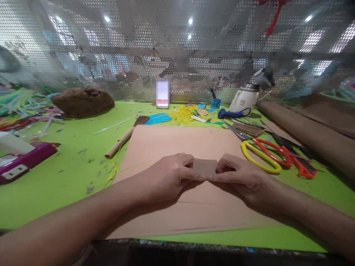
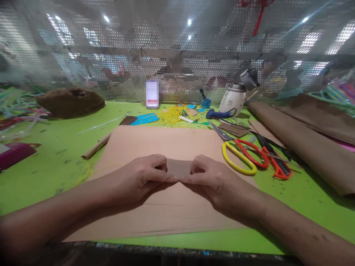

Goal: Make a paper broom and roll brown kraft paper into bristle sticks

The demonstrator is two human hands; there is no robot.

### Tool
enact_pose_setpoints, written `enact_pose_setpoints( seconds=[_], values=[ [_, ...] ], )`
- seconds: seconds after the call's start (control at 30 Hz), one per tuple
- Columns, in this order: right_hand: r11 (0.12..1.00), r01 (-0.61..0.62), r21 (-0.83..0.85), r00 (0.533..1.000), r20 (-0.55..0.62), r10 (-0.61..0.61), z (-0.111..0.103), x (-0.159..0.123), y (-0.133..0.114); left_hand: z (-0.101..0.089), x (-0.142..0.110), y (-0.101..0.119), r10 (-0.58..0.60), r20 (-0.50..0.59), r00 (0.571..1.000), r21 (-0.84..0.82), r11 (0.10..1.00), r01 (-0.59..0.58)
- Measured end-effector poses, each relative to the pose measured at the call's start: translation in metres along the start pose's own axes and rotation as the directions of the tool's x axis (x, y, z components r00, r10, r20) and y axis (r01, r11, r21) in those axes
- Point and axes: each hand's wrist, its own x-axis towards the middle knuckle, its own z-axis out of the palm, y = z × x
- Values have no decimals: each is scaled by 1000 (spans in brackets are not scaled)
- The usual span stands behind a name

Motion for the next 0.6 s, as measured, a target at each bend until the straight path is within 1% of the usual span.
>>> enact_pose_setpoints(
  seconds=[0.2,0.3,0.47,0.6],
  values=[
    [993,27,-113,999,21,-25,-1,0,-3,0,-2,0,-8,8,1000,15,1000,8],
    [987,43,-155,999,-5,-45,-1,0,-4,-4,-5,1,-22,37,999,26,999,21],
    [984,82,-155,994,-57,-92,-2,-2,-3,-14,-11,5,-15,90,996,73,997,8],
    [982,103,-159,991,-62,-114,-4,-2,-5,-21,-14,5,1,79,997,111,994,-10]
  ],
)
